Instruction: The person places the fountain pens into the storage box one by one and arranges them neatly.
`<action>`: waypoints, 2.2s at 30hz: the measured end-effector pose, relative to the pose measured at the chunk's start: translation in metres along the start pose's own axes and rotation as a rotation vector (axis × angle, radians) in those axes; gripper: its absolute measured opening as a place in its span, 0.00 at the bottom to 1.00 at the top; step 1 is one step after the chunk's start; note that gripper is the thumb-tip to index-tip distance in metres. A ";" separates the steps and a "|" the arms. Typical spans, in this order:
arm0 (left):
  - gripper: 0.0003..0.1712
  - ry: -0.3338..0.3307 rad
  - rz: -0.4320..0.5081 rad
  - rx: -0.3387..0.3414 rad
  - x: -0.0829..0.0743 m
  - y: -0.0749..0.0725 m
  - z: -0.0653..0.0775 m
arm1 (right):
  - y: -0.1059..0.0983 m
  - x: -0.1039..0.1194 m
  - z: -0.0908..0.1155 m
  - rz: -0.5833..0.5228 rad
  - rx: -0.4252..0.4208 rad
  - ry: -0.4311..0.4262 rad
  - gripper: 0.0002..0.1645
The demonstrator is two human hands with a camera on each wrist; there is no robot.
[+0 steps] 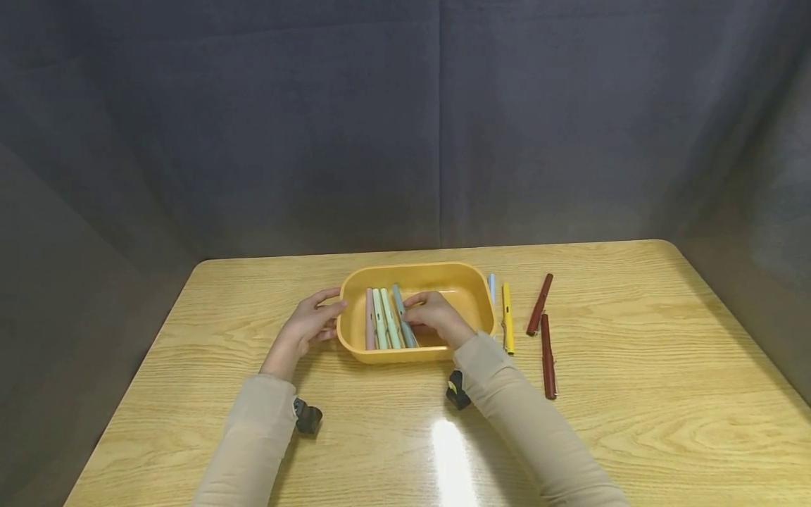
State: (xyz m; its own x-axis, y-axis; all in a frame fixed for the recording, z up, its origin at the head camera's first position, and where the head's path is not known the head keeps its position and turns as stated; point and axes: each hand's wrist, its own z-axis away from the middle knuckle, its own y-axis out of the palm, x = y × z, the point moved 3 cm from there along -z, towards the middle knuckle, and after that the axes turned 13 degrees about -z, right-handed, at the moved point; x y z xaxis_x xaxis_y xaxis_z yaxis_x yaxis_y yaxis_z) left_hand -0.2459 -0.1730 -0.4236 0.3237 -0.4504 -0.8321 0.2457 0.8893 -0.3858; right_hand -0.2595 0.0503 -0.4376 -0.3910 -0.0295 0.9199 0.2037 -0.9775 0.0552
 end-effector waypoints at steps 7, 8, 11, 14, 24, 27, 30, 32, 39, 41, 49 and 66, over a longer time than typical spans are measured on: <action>0.31 -0.001 0.000 -0.001 0.003 0.001 0.000 | 0.000 -0.003 0.001 0.026 -0.009 -0.017 0.20; 0.31 -0.001 0.001 -0.002 0.003 0.001 0.000 | 0.000 -0.003 0.001 0.023 -0.007 -0.020 0.19; 0.31 -0.001 0.006 0.001 0.003 0.001 0.001 | 0.000 -0.003 0.001 0.032 -0.004 -0.029 0.19; 0.31 -0.002 0.009 0.009 0.003 0.001 0.002 | 0.000 -0.004 0.001 0.040 -0.015 -0.027 0.19; 0.31 -0.003 0.009 0.007 0.002 0.000 0.001 | 0.003 -0.001 0.000 0.064 -0.067 -0.012 0.17; 0.31 -0.003 0.005 0.004 0.001 0.000 0.001 | 0.003 -0.001 0.000 0.073 -0.076 -0.027 0.16; 0.31 -0.003 -0.001 0.003 0.001 0.000 0.001 | 0.003 -0.001 0.000 0.070 -0.076 -0.037 0.16; 0.31 -0.006 -0.002 0.002 0.001 -0.001 0.001 | 0.003 -0.001 0.000 0.069 -0.072 -0.043 0.16; 0.30 -0.011 -0.001 -0.002 0.000 0.000 0.001 | 0.004 0.002 0.002 0.093 -0.067 -0.049 0.16; 0.30 -0.006 -0.004 -0.002 0.000 -0.001 0.000 | 0.003 0.003 0.003 0.108 -0.071 -0.055 0.16; 0.31 0.005 -0.012 0.001 0.001 -0.001 0.001 | -0.002 0.002 0.000 0.071 -0.067 -0.089 0.18; 0.30 0.001 -0.006 -0.002 -0.001 0.001 0.002 | -0.041 0.044 0.031 0.049 0.032 -0.092 0.28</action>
State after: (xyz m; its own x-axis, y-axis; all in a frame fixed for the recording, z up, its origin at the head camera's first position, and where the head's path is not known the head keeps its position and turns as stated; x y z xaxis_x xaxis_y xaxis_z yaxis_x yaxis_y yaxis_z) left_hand -0.2439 -0.1722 -0.4221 0.3210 -0.4558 -0.8302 0.2454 0.8866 -0.3920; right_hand -0.2574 0.0958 -0.3873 -0.2965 -0.0566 0.9534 0.2497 -0.9681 0.0202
